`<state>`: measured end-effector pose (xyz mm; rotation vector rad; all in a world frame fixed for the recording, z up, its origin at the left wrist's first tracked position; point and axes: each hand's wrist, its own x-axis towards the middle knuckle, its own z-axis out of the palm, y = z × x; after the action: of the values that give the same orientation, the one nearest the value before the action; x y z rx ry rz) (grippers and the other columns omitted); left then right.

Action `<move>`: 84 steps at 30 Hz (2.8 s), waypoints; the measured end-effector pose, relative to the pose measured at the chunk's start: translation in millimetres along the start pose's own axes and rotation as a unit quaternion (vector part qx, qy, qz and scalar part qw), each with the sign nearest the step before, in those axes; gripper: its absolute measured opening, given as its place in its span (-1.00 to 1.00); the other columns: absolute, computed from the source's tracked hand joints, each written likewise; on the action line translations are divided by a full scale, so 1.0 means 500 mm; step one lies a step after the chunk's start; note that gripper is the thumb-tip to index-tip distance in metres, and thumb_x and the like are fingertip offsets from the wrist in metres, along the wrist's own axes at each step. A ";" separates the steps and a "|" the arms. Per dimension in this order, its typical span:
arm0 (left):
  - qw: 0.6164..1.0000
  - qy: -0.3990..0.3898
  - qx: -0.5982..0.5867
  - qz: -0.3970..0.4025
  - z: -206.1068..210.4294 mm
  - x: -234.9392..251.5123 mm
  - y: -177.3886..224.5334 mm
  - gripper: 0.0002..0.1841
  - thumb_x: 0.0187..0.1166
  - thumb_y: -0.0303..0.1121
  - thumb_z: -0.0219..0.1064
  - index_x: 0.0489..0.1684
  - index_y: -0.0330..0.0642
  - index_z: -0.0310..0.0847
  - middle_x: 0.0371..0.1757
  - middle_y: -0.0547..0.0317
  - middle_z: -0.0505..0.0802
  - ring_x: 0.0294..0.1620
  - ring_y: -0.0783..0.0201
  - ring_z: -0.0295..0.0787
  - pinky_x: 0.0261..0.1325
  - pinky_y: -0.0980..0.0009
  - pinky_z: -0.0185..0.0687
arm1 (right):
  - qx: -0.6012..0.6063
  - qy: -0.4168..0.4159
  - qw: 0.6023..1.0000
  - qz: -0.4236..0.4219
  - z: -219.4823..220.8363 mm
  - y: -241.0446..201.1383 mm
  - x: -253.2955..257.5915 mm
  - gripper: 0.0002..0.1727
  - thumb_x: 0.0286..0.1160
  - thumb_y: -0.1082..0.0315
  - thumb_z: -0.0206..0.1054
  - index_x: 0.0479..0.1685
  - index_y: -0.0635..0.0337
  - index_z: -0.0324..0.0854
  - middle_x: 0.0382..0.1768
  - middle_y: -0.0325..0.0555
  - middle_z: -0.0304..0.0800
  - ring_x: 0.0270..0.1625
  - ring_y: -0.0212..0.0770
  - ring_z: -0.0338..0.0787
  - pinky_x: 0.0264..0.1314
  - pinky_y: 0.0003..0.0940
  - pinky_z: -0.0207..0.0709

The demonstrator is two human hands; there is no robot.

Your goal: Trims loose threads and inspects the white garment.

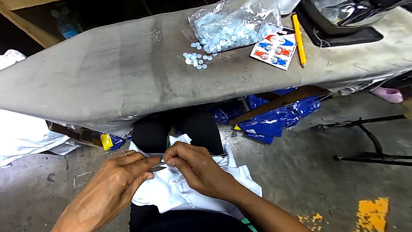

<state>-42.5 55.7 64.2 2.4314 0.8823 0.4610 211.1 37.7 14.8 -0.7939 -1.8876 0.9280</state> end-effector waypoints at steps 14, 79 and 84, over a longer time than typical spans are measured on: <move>0.998 -0.023 -0.050 0.005 -0.003 0.009 -0.003 -0.62 0.80 -0.09 0.15 0.21 -0.06 0.84 -0.15 0.28 0.90 -0.08 0.53 0.79 0.10 0.62 0.63 | -0.007 -0.002 1.000 0.000 0.000 -0.002 0.002 -0.77 0.79 0.38 0.13 -0.10 0.31 0.66 -0.25 -0.07 0.74 -0.17 -0.38 0.72 -0.03 -0.57 0.58; 0.978 0.200 0.024 0.051 0.105 0.107 0.033 -0.82 0.52 -0.25 0.36 -0.36 -0.17 0.71 -0.35 0.17 0.79 -0.18 0.32 0.67 -0.12 0.48 0.52 | 0.043 0.022 0.984 0.170 -0.079 -0.028 0.004 -0.69 0.71 0.29 0.20 -0.40 0.15 0.75 -0.63 -0.41 0.52 -0.58 -0.63 0.40 -0.54 -0.67 0.18; 0.931 0.178 -0.317 -0.007 0.089 0.087 0.047 -0.92 0.54 -0.35 0.36 -0.23 -0.14 0.68 -0.33 0.39 0.74 -0.36 0.65 0.57 -0.35 0.75 0.44 | 0.092 0.036 0.979 0.176 -0.090 -0.001 0.001 -0.70 0.68 0.32 0.22 -0.42 0.17 0.75 -0.65 -0.44 0.49 -0.58 -0.65 0.38 -0.54 -0.68 0.19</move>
<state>21.7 53.8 47.2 1.7693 0.7385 1.0286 250.9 50.9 31.5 -1.0537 -1.5974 1.2536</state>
